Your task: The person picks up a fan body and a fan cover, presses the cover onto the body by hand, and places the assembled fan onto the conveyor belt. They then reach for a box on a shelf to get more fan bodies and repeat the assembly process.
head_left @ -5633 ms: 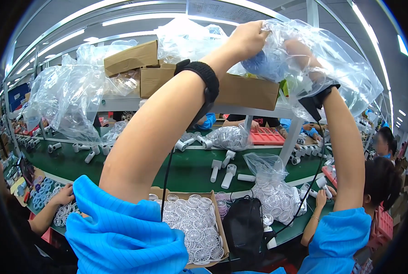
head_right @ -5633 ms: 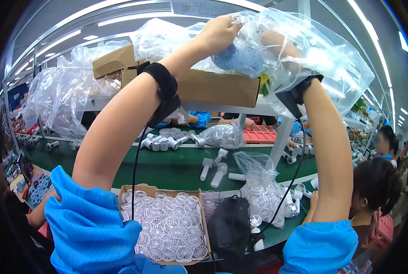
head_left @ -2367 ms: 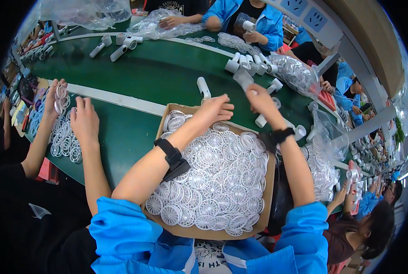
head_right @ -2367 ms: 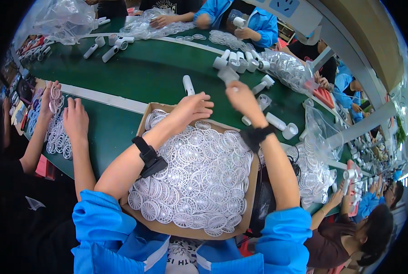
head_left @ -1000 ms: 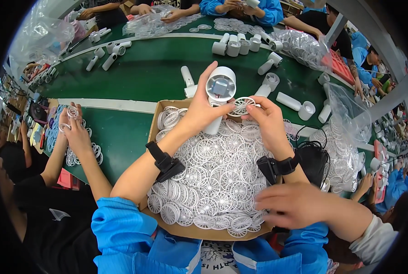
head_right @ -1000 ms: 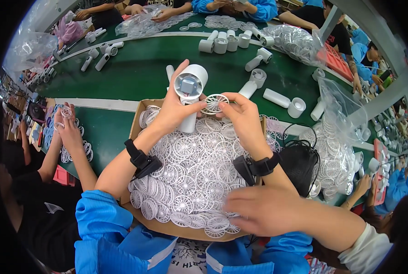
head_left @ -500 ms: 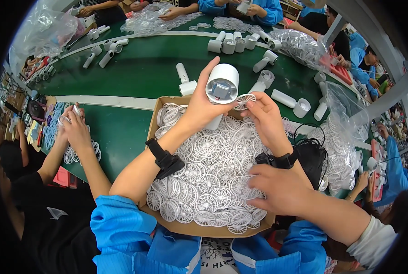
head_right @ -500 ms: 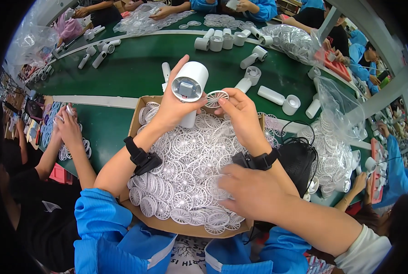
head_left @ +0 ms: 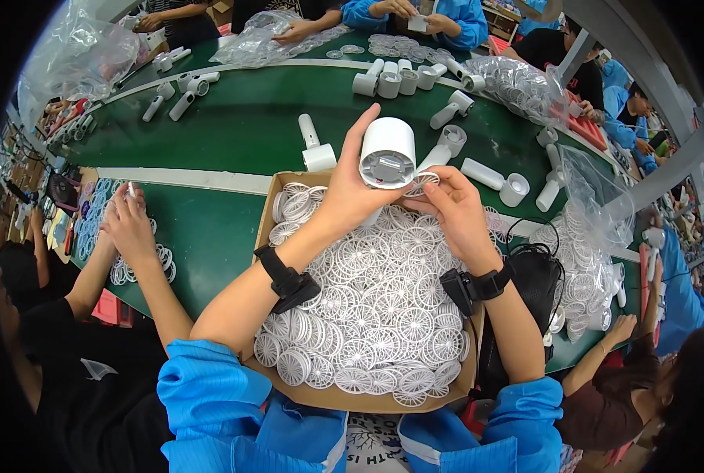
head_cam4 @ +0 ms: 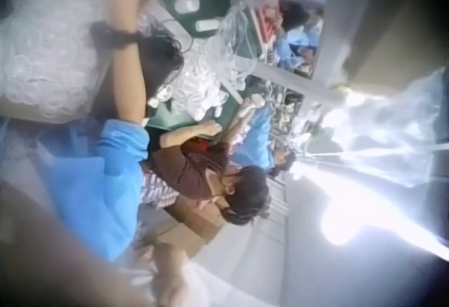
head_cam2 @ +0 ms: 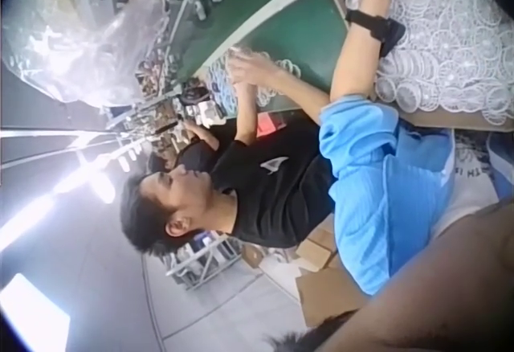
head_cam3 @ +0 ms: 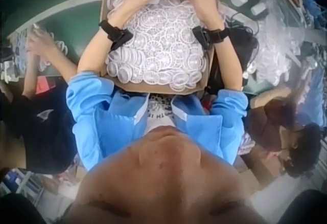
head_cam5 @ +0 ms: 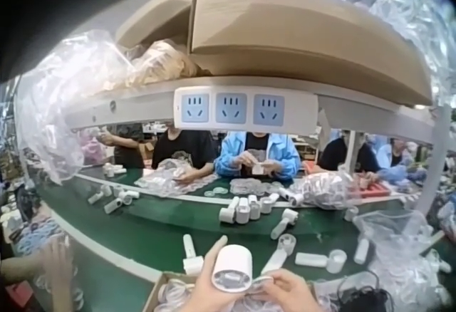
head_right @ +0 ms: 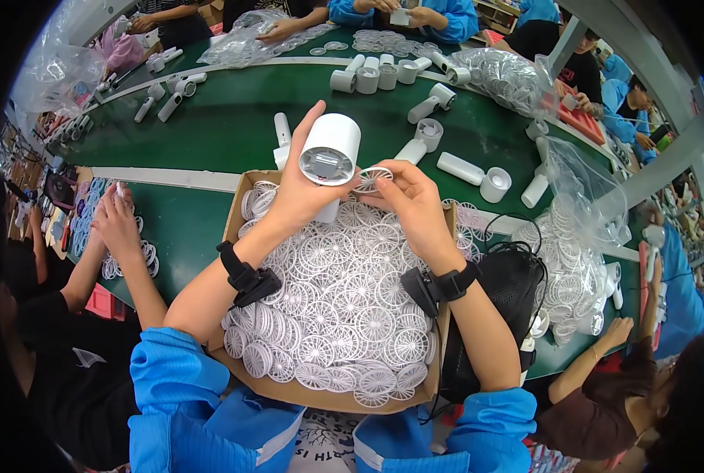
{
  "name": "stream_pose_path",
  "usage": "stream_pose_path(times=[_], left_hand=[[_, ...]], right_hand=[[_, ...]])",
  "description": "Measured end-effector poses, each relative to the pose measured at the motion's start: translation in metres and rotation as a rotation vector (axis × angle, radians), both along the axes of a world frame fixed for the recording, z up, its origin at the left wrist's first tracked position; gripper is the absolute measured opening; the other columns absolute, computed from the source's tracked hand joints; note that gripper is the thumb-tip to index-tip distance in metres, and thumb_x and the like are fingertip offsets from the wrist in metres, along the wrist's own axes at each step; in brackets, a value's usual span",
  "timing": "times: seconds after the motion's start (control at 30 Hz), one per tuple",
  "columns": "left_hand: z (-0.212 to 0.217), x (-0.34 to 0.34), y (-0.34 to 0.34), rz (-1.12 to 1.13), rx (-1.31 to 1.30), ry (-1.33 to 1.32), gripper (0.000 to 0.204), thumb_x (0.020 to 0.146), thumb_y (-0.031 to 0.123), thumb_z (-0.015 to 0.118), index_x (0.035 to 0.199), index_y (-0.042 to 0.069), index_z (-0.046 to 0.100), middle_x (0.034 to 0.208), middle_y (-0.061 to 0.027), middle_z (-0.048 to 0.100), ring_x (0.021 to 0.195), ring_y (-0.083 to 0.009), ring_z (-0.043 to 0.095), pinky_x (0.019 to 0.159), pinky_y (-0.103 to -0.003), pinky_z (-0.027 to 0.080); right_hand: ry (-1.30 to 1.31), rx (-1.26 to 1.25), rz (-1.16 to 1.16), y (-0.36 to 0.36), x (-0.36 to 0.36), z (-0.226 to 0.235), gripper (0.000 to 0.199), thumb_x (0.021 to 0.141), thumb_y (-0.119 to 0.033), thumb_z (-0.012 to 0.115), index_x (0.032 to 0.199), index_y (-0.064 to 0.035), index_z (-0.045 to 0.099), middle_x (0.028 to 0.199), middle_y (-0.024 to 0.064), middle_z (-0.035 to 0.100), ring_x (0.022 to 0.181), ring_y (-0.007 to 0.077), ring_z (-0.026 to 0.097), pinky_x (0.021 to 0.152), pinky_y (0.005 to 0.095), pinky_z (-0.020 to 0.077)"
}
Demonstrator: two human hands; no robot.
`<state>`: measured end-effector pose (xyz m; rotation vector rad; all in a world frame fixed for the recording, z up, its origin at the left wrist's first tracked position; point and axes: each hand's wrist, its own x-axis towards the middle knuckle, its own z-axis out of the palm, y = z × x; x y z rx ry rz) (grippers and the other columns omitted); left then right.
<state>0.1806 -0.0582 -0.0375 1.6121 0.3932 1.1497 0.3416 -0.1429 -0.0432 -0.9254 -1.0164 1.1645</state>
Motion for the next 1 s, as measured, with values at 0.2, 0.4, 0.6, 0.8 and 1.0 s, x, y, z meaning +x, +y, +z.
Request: stream_pose_path(times=[0.2, 0.4, 0.6, 0.8, 1.0], left_hand=[[0.002, 0.002, 0.000, 0.028, 0.060, -0.030, 0.095, 0.071, -0.002, 0.075, 0.147, 0.016, 0.021, 0.114, -0.0082, 0.054, 0.091, -0.0150, 0.061, 0.068, -0.027, 0.054], [0.004, 0.000, 0.005, -0.049, -0.055, -0.024, 0.092, 0.075, -0.001, 0.072, 0.147, 0.016, 0.018, 0.114, -0.0090, 0.054, 0.088, -0.0141, 0.061, 0.064, -0.027, 0.054], [0.007, 0.003, -0.011, -0.098, -0.375, 0.009, 0.084, 0.084, 0.000, 0.062, 0.148, 0.018, 0.012, 0.113, -0.0102, 0.054, 0.086, -0.0138, 0.061, 0.060, -0.027, 0.055], [0.004, 0.010, -0.019, -0.269, -0.540, 0.024, 0.066, 0.091, 0.010, 0.058, 0.144, 0.015, 0.019, 0.109, -0.0117, 0.056, 0.078, -0.0151, 0.062, 0.058, -0.027, 0.055], [0.004, 0.000, -0.009, -0.330, -0.749, -0.036, 0.044, 0.093, 0.020, 0.057, 0.130, 0.010, 0.036, 0.100, -0.0103, 0.058, 0.070, -0.0157, 0.063, 0.055, -0.028, 0.055]], right_hand=[[0.117, -0.005, 0.050, -0.001, 0.002, 0.002, 0.022, 0.096, -0.005, 0.047, 0.116, 0.0021, 0.049, 0.112, 0.0149, 0.059, 0.104, 0.0254, 0.061, 0.092, 0.0400, 0.0521], [0.358, -0.161, 0.293, -0.006, 0.009, 0.017, 0.035, 0.093, -0.007, 0.053, 0.126, 0.0009, 0.047, 0.119, 0.0172, 0.056, 0.107, 0.0281, 0.059, 0.096, 0.0367, 0.0480], [-0.287, 0.188, -0.173, -0.007, -0.010, 0.011, 0.036, 0.085, -0.004, 0.063, 0.120, 0.0008, 0.057, 0.123, 0.0147, 0.056, 0.106, 0.0268, 0.059, 0.093, 0.0325, 0.0465], [-0.613, 0.357, -0.240, -0.008, -0.011, 0.008, 0.033, 0.080, -0.008, 0.067, 0.111, -0.0014, 0.059, 0.118, 0.0137, 0.055, 0.103, 0.0269, 0.057, 0.092, 0.0336, 0.0447], [-0.754, 0.483, -0.140, -0.007, -0.012, 0.005, 0.033, 0.075, -0.016, 0.070, 0.104, -0.0040, 0.059, 0.111, 0.0131, 0.054, 0.099, 0.0283, 0.054, 0.091, 0.0356, 0.0427]])
